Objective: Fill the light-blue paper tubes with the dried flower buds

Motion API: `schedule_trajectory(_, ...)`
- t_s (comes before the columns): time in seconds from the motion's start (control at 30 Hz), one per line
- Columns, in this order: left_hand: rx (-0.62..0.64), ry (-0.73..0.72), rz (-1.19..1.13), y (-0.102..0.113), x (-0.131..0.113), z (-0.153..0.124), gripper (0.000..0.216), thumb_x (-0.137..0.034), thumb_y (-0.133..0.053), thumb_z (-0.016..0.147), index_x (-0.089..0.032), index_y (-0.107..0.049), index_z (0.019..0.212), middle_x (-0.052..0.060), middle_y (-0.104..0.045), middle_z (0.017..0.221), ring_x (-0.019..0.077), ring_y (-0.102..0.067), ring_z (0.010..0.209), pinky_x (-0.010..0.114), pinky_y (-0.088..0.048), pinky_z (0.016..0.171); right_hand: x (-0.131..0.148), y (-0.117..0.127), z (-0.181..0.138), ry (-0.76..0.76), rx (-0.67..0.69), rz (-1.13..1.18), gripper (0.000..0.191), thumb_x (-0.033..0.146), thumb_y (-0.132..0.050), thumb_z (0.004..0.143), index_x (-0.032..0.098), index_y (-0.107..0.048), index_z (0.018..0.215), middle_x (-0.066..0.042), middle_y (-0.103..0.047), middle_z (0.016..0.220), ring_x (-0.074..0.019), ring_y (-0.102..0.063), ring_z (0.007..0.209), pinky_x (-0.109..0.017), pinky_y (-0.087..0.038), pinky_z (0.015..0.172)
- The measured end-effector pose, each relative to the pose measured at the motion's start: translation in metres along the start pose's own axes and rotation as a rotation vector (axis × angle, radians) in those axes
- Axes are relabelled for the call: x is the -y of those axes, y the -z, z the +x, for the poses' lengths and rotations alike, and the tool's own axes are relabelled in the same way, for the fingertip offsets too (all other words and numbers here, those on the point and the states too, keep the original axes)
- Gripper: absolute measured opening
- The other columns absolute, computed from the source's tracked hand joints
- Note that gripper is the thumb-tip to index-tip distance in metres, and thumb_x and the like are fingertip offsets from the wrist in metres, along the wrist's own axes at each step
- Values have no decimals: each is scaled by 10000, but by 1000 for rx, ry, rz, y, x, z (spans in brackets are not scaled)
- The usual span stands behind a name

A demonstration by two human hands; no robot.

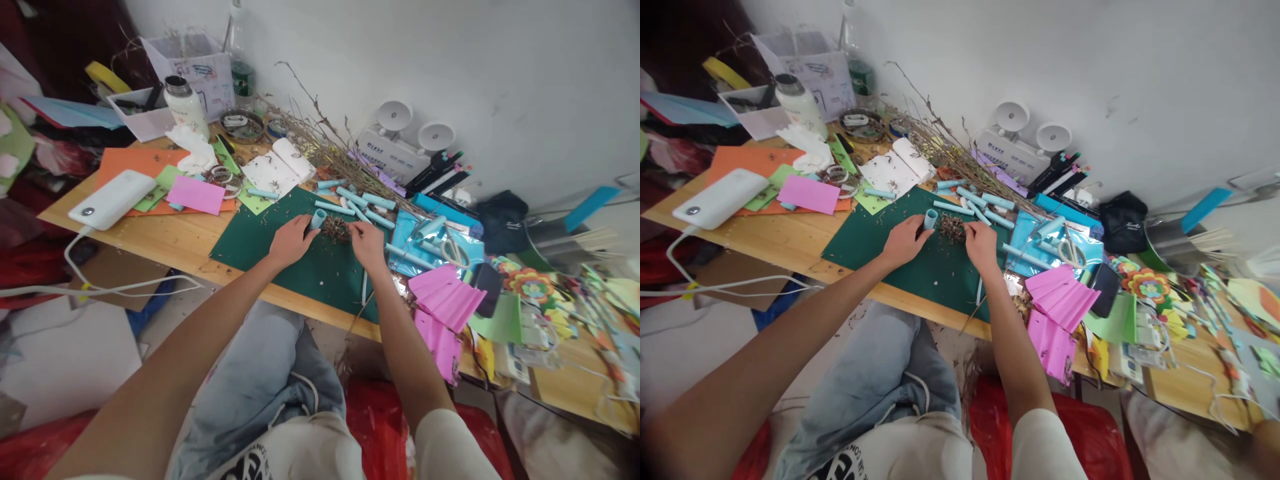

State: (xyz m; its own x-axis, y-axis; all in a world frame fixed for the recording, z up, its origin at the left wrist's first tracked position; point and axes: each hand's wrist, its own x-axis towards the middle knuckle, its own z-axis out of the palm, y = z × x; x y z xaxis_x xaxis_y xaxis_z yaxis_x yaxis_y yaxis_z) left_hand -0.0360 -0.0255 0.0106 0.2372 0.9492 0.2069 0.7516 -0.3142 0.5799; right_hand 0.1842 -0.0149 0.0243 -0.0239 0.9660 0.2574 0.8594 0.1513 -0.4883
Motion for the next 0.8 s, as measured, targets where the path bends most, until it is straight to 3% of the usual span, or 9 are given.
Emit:
schedule_trajectory(0.13,0,3,4,0,0,0,277,-425,-454,982,-201,-570,1098,79,-656,1072,224,-623,925,309,-420,711,-1,0,-5,75,84,-54,293,178,-579,824,159,-742,1067,-112,-715,1023,-234,-644,892,-369,-480,881)
schedule_trajectory(0.23,-1,8,6,0,0,0,276,-425,-454,982,-200,-570,1094,83,-656,1070,224,-622,927,308,-421,718,2,-2,-5,101,165,-118,216,153,-603,799,164,-757,951,-103,-716,938,-238,-641,853,-375,-482,857)
schedule_trajectory(0.37,3,7,1,0,0,0,289,-436,-447,983,-198,-574,1089,84,-655,1060,227,-623,928,311,-421,711,5,0,-6,37,24,-37,153,177,-584,827,183,-737,838,-73,-722,829,-232,-646,793,-365,-486,806)
schedule_trajectory(0.5,-3,0,-5,0,0,0,283,-431,-450,983,-198,-570,1089,82,-656,1062,228,-623,923,313,-420,708,7,4,-6,80,-102,55,174,201,-555,847,187,-729,839,-89,-722,919,-238,-647,876,-374,-488,863)
schedule_trajectory(0.63,7,6,-2,1,-1,0,280,-427,-447,984,-198,-571,1088,84,-657,1064,229,-626,923,315,-423,700,9,4,-6,108,-137,87,183,184,-535,842,179,-718,836,-97,-697,933,-235,-627,896,-365,-485,855)
schedule_trajectory(0.8,13,13,-4,2,-2,0,287,-431,-447,983,-202,-573,1098,90,-656,1076,235,-627,947,316,-434,717,7,-3,-8,89,-87,75,243,158,-478,845,195,-718,860,-62,-661,841,-214,-598,803,-339,-469,784)
